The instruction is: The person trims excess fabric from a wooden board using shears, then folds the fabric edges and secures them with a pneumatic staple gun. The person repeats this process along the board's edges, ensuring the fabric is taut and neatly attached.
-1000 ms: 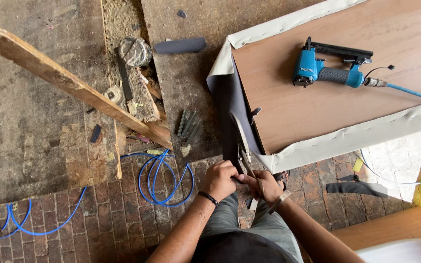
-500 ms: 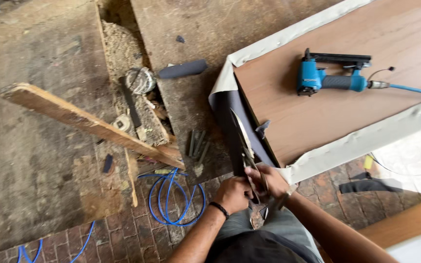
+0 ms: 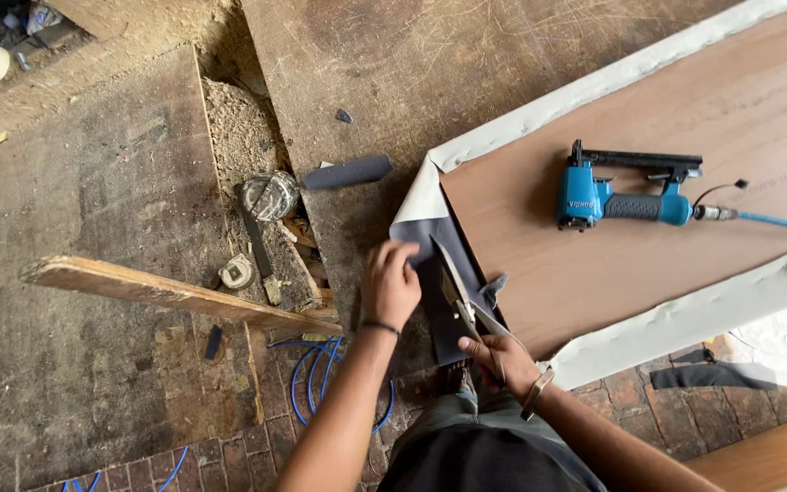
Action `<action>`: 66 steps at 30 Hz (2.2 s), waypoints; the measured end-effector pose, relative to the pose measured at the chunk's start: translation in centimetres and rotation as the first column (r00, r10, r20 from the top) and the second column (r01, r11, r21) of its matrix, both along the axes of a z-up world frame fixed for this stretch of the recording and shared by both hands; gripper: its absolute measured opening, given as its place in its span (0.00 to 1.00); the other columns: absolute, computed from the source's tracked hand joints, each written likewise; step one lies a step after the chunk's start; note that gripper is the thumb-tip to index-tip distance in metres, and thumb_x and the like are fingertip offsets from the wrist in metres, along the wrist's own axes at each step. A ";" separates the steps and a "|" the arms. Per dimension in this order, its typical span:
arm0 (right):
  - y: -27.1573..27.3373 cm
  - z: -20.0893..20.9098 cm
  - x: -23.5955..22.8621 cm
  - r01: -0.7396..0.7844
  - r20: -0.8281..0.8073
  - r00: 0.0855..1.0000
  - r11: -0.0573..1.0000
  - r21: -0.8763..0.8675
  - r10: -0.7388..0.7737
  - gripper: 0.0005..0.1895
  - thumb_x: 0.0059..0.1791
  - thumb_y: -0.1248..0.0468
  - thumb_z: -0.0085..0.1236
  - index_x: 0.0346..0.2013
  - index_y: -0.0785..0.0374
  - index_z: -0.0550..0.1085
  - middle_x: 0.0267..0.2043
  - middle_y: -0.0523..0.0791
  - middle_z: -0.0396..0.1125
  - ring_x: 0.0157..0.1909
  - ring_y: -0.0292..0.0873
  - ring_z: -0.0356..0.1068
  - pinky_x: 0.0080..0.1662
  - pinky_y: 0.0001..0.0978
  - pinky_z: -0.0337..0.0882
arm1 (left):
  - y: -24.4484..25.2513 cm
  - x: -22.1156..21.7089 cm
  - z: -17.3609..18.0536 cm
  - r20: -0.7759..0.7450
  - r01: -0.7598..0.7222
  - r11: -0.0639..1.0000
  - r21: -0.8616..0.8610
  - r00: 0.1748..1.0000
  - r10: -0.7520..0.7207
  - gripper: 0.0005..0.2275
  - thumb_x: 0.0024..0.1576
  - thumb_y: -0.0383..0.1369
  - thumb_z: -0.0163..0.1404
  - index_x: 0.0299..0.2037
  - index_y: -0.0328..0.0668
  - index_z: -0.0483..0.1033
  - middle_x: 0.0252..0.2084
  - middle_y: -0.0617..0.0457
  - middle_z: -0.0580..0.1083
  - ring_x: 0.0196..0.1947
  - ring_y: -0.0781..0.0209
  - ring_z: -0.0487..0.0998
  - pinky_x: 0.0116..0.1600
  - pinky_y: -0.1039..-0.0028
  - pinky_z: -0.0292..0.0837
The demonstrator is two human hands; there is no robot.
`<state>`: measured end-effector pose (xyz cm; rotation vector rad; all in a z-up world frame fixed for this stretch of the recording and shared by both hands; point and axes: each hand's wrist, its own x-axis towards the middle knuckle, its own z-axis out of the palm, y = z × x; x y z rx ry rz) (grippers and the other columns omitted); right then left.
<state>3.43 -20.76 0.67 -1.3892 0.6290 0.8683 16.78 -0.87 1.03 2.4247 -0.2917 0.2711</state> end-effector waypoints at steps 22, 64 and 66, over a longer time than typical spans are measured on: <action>-0.5 -1.6 2.9 -0.096 0.035 0.995 0.982 0.165 0.092 0.26 0.46 0.43 0.60 0.33 0.66 0.73 0.20 0.42 0.64 0.22 0.36 0.68 0.26 0.30 0.71 | -0.9 14.3 -8.6 -0.414 -0.583 0.779 -0.232 0.783 0.464 0.15 0.63 0.43 0.51 0.40 0.35 0.80 0.39 0.41 0.80 0.38 0.45 0.80 0.45 0.58 0.74; 3.3 -1.3 18.7 0.042 0.173 0.983 0.988 0.148 -0.067 0.23 0.48 0.45 0.62 0.22 0.59 0.67 0.17 0.41 0.62 0.18 0.36 0.62 0.23 0.28 0.63 | -2.1 13.2 -7.7 -0.501 -0.572 0.759 -0.310 0.777 0.381 0.17 0.64 0.44 0.47 0.36 0.35 0.73 0.32 0.43 0.77 0.32 0.46 0.78 0.38 0.57 0.72; 3.7 -1.0 18.9 0.130 0.103 0.985 0.988 0.087 -0.138 0.23 0.47 0.49 0.67 0.22 0.58 0.65 0.17 0.42 0.58 0.16 0.37 0.56 0.20 0.30 0.56 | -1.9 13.3 -8.0 -0.478 -0.594 0.752 -0.286 0.769 0.425 0.17 0.64 0.44 0.48 0.35 0.35 0.73 0.32 0.44 0.76 0.31 0.46 0.78 0.36 0.56 0.71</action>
